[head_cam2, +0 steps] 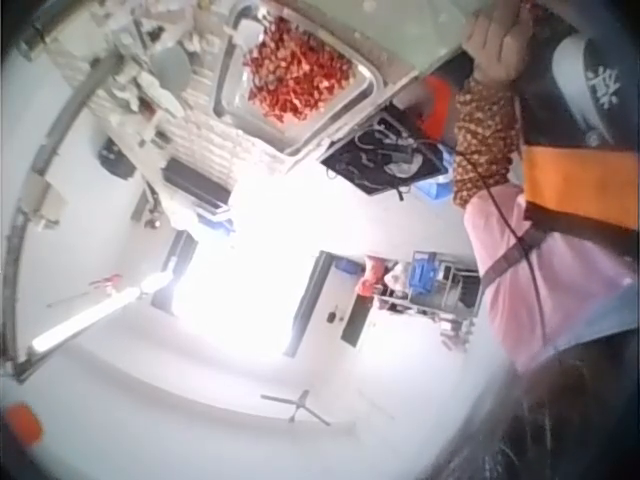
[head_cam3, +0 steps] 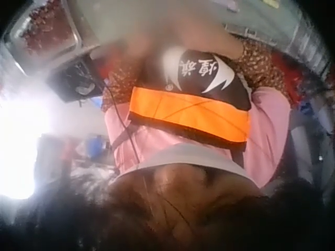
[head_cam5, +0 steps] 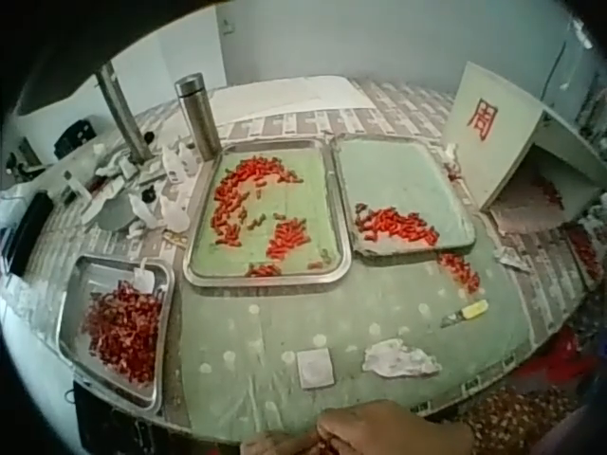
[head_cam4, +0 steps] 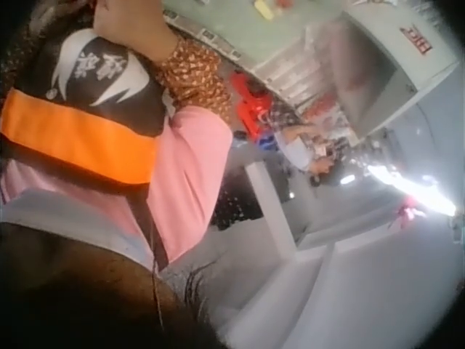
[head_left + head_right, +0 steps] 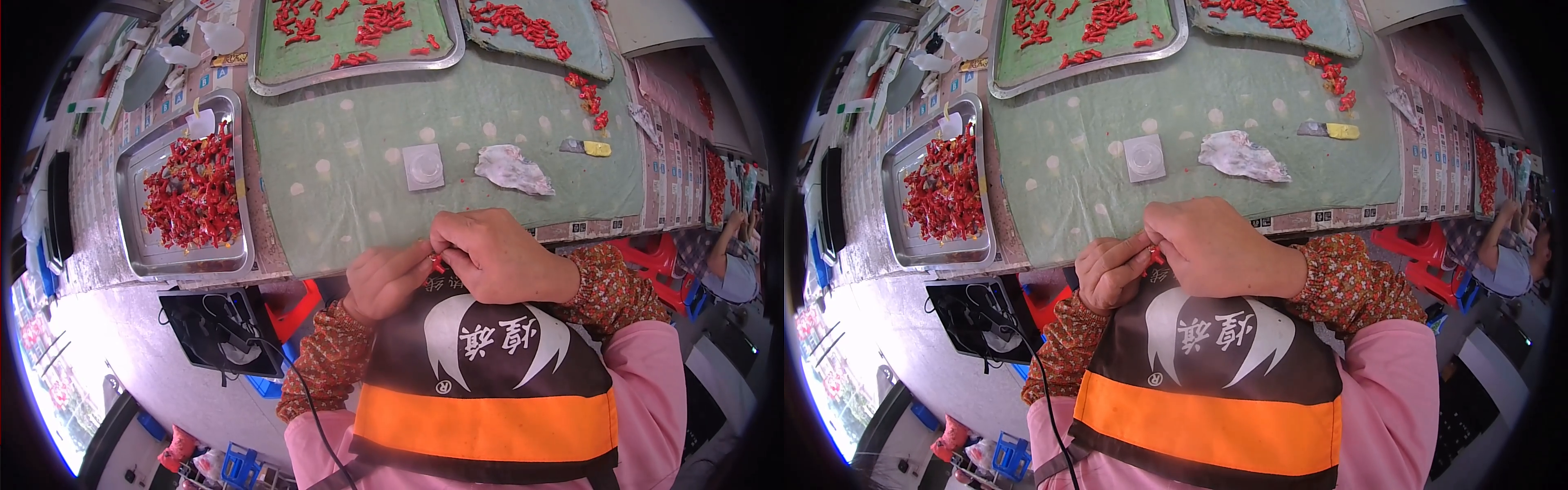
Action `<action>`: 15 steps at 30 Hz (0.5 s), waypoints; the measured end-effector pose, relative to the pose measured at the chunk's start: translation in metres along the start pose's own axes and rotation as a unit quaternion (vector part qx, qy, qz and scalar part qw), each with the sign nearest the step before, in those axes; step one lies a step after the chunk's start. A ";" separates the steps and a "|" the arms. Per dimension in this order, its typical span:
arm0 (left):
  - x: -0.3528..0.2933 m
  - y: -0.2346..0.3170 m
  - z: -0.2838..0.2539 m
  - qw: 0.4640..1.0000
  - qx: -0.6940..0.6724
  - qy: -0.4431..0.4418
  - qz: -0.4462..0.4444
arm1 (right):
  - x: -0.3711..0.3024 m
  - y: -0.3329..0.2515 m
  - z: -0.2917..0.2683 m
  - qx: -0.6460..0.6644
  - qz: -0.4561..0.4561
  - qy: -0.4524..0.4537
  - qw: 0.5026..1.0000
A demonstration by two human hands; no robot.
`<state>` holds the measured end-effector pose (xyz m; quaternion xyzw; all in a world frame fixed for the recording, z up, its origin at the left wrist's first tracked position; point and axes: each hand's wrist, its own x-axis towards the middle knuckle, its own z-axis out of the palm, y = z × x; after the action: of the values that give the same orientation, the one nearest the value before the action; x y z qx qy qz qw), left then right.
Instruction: The person assembles small plastic figures by attaching pieces together with glue by hand, trims small components with a knife, pours liquid from a squeeze bottle into a small container, and glues additional pieces onto the figures.
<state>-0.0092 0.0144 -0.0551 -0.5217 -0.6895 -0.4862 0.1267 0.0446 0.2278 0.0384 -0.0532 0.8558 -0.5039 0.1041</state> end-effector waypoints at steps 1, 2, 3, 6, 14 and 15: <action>0.000 0.000 0.000 1.000 0.001 -0.001 0.001 | 0.000 0.001 0.000 0.000 0.000 0.000 1.000; 0.000 0.000 0.000 1.000 0.002 -0.003 0.001 | 0.000 0.001 0.001 0.003 0.002 -0.002 1.000; 0.000 0.000 0.000 1.000 0.002 -0.003 0.001 | 0.000 0.002 0.001 0.006 0.004 -0.004 1.000; 0.001 0.000 0.000 1.000 0.002 -0.004 0.004 | 0.001 0.001 0.000 0.007 0.016 -0.012 1.000; 0.000 -0.002 0.001 1.000 -0.006 0.001 0.010 | 0.001 0.002 0.001 0.000 0.017 -0.015 1.000; 0.000 -0.001 0.001 1.000 -0.006 0.001 0.010 | 0.001 0.002 0.001 0.000 0.017 -0.016 1.000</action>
<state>-0.0102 0.0150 -0.0561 -0.5287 -0.6814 -0.4893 0.1292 0.0437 0.2279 0.0362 -0.0463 0.8549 -0.5010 0.1262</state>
